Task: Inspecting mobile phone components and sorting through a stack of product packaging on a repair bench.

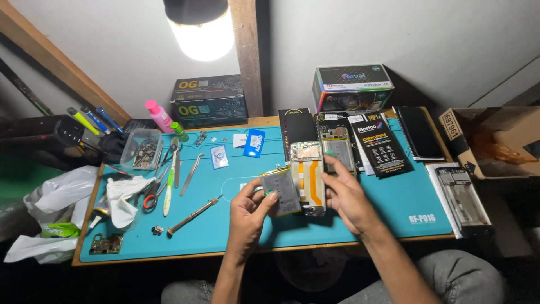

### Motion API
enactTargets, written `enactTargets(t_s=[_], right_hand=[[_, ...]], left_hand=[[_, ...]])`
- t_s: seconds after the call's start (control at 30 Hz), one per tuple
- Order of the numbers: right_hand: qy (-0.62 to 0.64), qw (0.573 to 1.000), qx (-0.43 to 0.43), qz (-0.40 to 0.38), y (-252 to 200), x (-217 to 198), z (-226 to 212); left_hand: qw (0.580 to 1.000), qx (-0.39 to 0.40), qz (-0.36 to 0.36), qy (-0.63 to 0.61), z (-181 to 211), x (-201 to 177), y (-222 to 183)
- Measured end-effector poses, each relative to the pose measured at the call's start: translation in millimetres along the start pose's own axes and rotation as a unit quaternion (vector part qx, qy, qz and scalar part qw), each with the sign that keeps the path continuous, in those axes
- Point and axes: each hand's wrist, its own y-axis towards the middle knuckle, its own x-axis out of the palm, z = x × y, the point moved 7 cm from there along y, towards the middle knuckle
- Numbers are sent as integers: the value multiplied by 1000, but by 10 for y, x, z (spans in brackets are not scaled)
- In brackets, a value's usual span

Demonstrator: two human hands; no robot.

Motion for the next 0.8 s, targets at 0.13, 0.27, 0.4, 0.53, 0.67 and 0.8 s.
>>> enactTargets(t_s=[0.13, 0.27, 0.4, 0.53, 0.67, 0.8], right_hand=[[-49, 999, 5, 11, -77, 308, 91], [-72, 997, -8, -8, -142, 501, 49], [-64, 997, -38, -22, -146, 520, 28], [-56, 997, -44, -28, -168, 510, 80], [-61, 995, -72, -35, -265, 598, -32], [-40, 994, -96, -31, -266, 587, -26]], left_hand=[[998, 17, 35, 44, -73, -64, 6], [996, 36, 48, 59, -92, -81, -17], [994, 53, 67, 65, -28, -77, -32], [996, 53, 57, 53, -39, -48, -62], [994, 64, 57, 68, -4, -22, -65], [973, 152, 94, 148, -49, -74, -44]])
